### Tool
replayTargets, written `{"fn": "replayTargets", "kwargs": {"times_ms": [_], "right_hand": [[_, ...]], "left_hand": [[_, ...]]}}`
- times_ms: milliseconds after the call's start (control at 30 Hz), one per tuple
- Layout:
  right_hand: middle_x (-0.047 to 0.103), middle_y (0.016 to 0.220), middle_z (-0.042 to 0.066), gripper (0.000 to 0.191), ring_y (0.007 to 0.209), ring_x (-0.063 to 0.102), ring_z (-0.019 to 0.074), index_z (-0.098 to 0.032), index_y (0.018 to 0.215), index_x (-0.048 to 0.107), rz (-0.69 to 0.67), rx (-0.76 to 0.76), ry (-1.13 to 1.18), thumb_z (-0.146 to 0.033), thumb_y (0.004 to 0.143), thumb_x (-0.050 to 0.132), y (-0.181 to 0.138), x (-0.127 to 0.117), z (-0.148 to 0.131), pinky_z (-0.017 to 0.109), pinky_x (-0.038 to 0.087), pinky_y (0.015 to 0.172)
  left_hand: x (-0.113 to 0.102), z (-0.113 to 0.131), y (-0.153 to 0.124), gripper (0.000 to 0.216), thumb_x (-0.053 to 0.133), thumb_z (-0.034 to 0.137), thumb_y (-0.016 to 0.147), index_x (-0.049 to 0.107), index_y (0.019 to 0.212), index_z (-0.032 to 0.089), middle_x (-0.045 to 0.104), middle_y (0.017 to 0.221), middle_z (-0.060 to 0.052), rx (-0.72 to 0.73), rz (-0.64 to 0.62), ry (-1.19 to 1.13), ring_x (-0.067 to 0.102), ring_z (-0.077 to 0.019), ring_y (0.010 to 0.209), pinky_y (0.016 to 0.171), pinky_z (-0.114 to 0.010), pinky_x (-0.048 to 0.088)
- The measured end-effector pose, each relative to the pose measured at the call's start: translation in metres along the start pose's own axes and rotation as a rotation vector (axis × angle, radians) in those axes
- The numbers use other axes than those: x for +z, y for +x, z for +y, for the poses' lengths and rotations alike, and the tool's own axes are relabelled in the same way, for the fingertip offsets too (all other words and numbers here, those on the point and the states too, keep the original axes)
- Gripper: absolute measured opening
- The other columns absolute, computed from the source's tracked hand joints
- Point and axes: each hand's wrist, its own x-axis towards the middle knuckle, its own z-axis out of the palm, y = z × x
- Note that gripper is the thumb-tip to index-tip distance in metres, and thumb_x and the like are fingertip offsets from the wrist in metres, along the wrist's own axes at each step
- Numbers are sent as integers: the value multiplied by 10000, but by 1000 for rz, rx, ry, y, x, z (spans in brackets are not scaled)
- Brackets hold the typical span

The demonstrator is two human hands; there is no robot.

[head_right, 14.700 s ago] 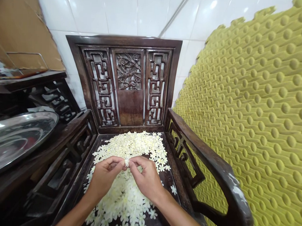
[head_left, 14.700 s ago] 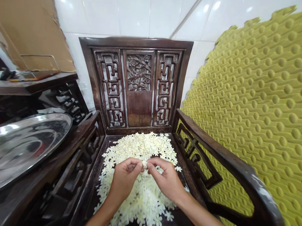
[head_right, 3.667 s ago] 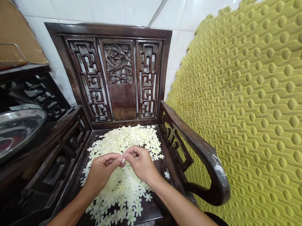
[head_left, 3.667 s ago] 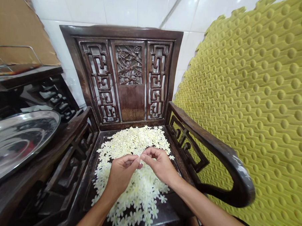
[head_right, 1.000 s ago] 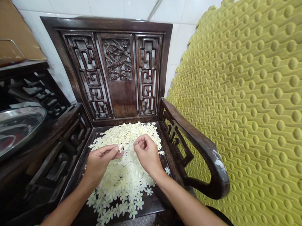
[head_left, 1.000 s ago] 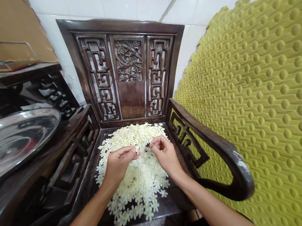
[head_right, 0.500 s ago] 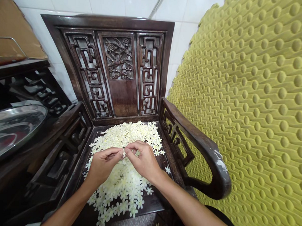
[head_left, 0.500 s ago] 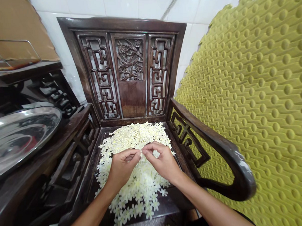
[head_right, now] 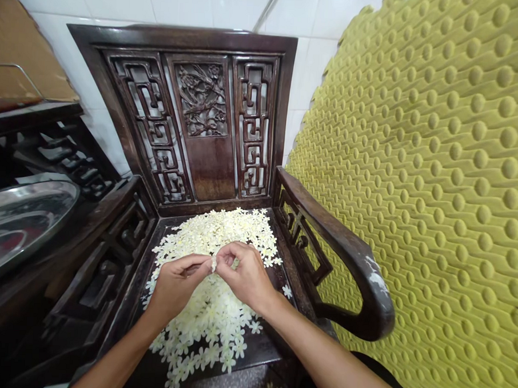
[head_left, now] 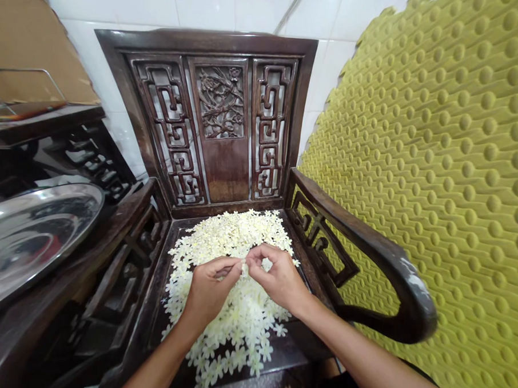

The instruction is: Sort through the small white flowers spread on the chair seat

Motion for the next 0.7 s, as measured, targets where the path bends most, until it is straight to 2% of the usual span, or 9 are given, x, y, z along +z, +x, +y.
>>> {"fn": "replayTargets", "kwargs": {"times_ms": [167,367,567,700], "right_hand": [[600,697,-9,93,682,540,140,-183,750,644,9,69,86,-163,810,576,-1,3,2,239,414,628],[627,703,-7,98,692,573,143,-178,755,616,-21,128,304,-177,827,550,1,8,4,262,453,695],[609,762,-4,58,749,551,145,-184,795,624,-7,92,173,-179,820,573,-3,6,3,234,429,651],[609,767,0,77,724,549,140,-185,815,635,-35,94,106,-217,844,571,-5,5,0,209,374,539]], "left_hand": [[2,4,1,153,721,290,754,785,797,157,772,750,-46,-93,53,-110,709,-197,702,673,-263,573],[1,0,3,204,758,311,734,776,834,135,783,784,-56,-248,37,-309,733,-209,727,746,-322,607],[3,5,3,207,785,286,696,782,851,148,793,851,-70,-180,20,-237,744,-225,779,752,-306,610],[5,2,1,141,752,272,727,778,795,151,784,769,-47,-111,61,-161,735,-204,710,685,-269,604]]}}
